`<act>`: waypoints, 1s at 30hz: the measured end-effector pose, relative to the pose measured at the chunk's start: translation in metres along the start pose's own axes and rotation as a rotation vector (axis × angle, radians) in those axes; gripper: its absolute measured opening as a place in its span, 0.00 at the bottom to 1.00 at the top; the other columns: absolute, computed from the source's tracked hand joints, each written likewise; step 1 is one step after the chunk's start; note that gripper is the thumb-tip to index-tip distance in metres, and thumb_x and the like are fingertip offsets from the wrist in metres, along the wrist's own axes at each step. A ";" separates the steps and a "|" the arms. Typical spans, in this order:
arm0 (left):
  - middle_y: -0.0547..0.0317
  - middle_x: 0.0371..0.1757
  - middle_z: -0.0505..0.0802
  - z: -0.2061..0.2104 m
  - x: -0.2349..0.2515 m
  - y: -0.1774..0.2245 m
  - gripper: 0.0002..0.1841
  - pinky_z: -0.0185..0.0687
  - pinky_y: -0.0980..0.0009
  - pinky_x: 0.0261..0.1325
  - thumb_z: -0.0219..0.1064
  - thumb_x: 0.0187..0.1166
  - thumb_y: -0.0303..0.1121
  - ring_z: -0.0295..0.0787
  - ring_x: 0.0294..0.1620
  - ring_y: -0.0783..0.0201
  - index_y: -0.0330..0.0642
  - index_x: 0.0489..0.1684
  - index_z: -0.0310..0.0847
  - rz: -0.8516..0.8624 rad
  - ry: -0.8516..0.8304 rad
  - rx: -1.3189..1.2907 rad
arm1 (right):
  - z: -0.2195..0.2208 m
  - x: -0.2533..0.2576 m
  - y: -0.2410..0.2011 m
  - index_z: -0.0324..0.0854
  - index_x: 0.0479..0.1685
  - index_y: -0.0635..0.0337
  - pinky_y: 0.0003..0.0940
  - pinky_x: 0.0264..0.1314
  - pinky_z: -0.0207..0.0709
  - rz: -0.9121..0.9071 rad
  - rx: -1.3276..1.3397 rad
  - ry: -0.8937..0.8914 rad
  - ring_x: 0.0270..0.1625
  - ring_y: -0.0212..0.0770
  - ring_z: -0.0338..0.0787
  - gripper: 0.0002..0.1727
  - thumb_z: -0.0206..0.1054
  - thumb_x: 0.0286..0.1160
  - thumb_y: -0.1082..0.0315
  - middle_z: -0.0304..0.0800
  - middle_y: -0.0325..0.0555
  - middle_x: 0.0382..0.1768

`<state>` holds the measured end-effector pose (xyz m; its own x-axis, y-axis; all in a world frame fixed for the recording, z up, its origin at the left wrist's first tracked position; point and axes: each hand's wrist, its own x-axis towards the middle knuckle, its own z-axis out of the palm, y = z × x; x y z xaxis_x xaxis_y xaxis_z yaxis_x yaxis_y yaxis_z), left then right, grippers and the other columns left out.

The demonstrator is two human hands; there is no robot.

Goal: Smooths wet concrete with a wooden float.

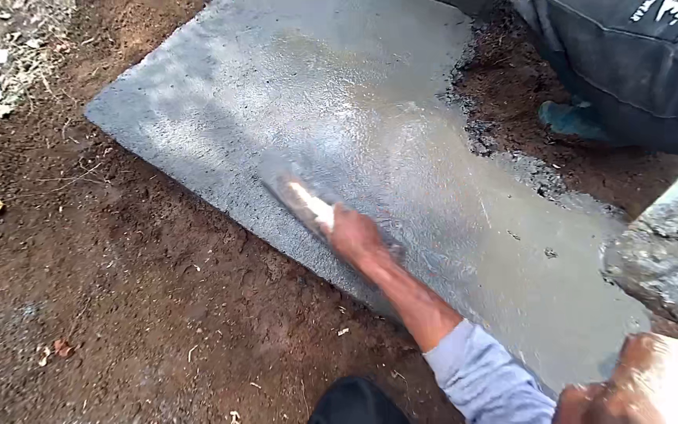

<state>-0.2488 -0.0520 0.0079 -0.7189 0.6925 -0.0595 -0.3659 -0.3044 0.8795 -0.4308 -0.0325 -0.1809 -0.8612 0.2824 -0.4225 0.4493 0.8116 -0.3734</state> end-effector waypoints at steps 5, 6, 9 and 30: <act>0.47 0.42 0.90 -0.008 -0.001 0.007 0.23 0.82 0.77 0.49 0.66 0.63 0.22 0.86 0.42 0.73 0.15 0.58 0.76 -0.056 0.037 0.007 | 0.034 0.049 -0.072 0.74 0.76 0.61 0.62 0.58 0.84 -0.180 0.031 -0.067 0.58 0.63 0.93 0.30 0.52 0.92 0.45 0.92 0.63 0.53; 0.46 0.43 0.90 -0.008 -0.001 0.008 0.23 0.83 0.76 0.49 0.66 0.63 0.22 0.86 0.43 0.73 0.15 0.58 0.76 -0.049 0.036 0.012 | 0.033 0.061 -0.075 0.74 0.77 0.61 0.62 0.58 0.84 -0.159 0.044 -0.046 0.59 0.63 0.93 0.30 0.52 0.92 0.46 0.92 0.63 0.54; 0.47 0.41 0.90 -0.007 0.000 0.009 0.22 0.82 0.77 0.47 0.66 0.64 0.22 0.86 0.42 0.74 0.16 0.57 0.75 -0.027 0.043 0.015 | 0.021 0.088 -0.060 0.75 0.75 0.60 0.63 0.57 0.84 -0.033 0.084 0.033 0.59 0.62 0.93 0.29 0.53 0.91 0.47 0.92 0.62 0.55; 0.50 0.41 0.91 0.018 0.002 -0.008 0.21 0.85 0.79 0.44 0.67 0.66 0.20 0.86 0.38 0.76 0.17 0.58 0.74 -0.068 -0.095 0.024 | -0.089 0.076 0.192 0.71 0.80 0.65 0.65 0.71 0.76 0.551 0.172 0.298 0.72 0.65 0.86 0.36 0.51 0.91 0.42 0.86 0.67 0.67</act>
<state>-0.2369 -0.0364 0.0096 -0.6335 0.7701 -0.0750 -0.3968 -0.2401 0.8860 -0.4307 0.1901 -0.2114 -0.5116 0.7837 -0.3522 0.8544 0.4208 -0.3047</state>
